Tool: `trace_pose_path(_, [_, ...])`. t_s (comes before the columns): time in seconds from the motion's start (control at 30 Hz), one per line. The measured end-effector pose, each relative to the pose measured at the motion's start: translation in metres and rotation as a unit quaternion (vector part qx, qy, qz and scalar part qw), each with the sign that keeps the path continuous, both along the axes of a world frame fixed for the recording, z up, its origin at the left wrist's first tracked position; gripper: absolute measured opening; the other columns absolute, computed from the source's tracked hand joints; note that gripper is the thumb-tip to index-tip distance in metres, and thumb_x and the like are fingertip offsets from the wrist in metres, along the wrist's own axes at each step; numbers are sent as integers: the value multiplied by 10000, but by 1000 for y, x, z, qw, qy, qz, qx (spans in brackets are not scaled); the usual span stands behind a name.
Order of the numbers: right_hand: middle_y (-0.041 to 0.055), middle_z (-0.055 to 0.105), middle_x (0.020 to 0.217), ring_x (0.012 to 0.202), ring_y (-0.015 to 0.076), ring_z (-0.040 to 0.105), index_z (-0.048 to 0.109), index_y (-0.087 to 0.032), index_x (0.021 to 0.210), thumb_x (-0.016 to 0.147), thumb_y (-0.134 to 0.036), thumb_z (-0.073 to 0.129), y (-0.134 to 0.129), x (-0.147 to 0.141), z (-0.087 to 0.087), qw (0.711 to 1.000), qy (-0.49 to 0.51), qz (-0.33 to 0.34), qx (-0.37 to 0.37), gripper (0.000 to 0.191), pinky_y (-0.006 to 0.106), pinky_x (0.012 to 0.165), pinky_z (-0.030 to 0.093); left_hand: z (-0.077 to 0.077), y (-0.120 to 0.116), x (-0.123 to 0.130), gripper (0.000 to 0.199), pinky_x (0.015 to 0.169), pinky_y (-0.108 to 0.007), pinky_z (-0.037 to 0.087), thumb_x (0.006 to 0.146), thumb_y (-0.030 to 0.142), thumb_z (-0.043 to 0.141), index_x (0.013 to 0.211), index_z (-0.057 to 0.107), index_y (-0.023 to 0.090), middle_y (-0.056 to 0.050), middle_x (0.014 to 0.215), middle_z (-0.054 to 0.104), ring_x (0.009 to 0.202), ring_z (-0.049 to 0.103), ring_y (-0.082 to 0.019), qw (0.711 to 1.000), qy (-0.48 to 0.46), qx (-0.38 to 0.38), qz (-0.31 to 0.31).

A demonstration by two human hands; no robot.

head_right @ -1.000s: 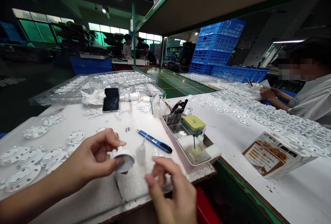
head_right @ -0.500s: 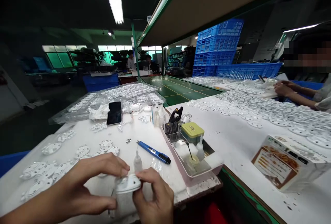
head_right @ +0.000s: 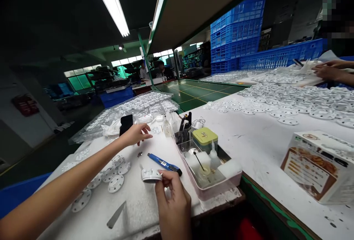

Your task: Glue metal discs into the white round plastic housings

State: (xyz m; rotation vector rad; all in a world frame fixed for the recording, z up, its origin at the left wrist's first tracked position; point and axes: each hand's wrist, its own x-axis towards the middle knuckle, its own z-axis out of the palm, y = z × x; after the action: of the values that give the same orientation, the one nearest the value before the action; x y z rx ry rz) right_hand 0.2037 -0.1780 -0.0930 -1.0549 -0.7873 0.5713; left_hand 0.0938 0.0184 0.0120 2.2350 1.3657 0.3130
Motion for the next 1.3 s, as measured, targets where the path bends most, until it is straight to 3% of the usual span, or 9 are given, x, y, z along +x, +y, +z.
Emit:
trace_pose_path(0.23, [57,685,819,766,166,679,671,-192,953,874,-358,597,3,8,-12,996,-81,26,4,198,224,713,562,-29,31,33,307,775,-385,563,929,331,582,1173,577,144,-89,1117,622,917,638,-198,995,62,0,83])
trace_pose_path(0.4, [52,681,823,768,157,673,675,-196,953,886,-351,579,4,6,-12,996,-84,-6,2,195,210,721,552,-32,41,34,281,767,-374,563,927,345,584,1114,606,136,-78,1073,639,891,643,-193,995,55,-33,79])
trace_pose_path(0.53, [55,679,786,728,165,673,671,-183,945,885,-333,584,2,8,-8,994,-110,-5,8,184,219,681,559,-24,38,19,244,744,-357,565,926,327,591,1071,618,132,-64,1018,652,846,648,-176,997,-6,-50,64])
trace_pose_path(0.67, [43,685,773,702,159,671,667,-193,930,881,-320,587,1,11,-5,988,-153,-3,-2,157,215,656,559,-2,14,-9,218,763,-363,573,907,318,619,980,629,112,-58,924,680,832,673,-177,990,-123,-62,33])
trace_pose_path(0.83, [43,700,824,756,163,694,671,-203,946,878,-251,602,-1,9,-9,986,-162,-36,34,108,214,689,570,21,-40,-50,240,791,-335,561,809,361,716,891,671,140,-71,788,715,774,690,-191,967,-231,-103,-26])
trace_pose_path(0.97, [57,700,913,821,181,688,662,-208,1048,838,-120,641,-8,7,-13,961,-144,-118,204,229,256,699,586,19,-78,-74,214,719,-279,546,822,368,711,925,732,182,-65,812,721,750,672,-171,949,-277,-140,-56])
trace_pose_path(1.03, [51,691,892,807,178,678,644,-210,1088,836,-92,642,-10,6,-11,949,-156,-126,242,279,256,663,581,16,-91,-82,170,724,-255,542,840,340,701,921,750,199,-63,841,730,770,678,-160,932,-304,-185,-67])
trace_pose_path(1.13, [44,691,891,825,175,677,622,-217,1079,847,-64,620,-11,3,-3,939,-270,-80,195,278,273,713,585,14,-102,-89,110,701,-232,540,822,278,731,901,755,205,-46,788,736,731,688,-145,909,-323,-258,-58])
trace_pose_path(1.3, [38,673,874,811,150,663,575,-200,1067,852,-14,581,-7,-5,7,901,-405,-31,153,284,261,760,566,7,-110,-81,74,622,-204,518,758,259,791,797,766,201,-19,691,721,623,647,-115,888,-357,-286,-44])
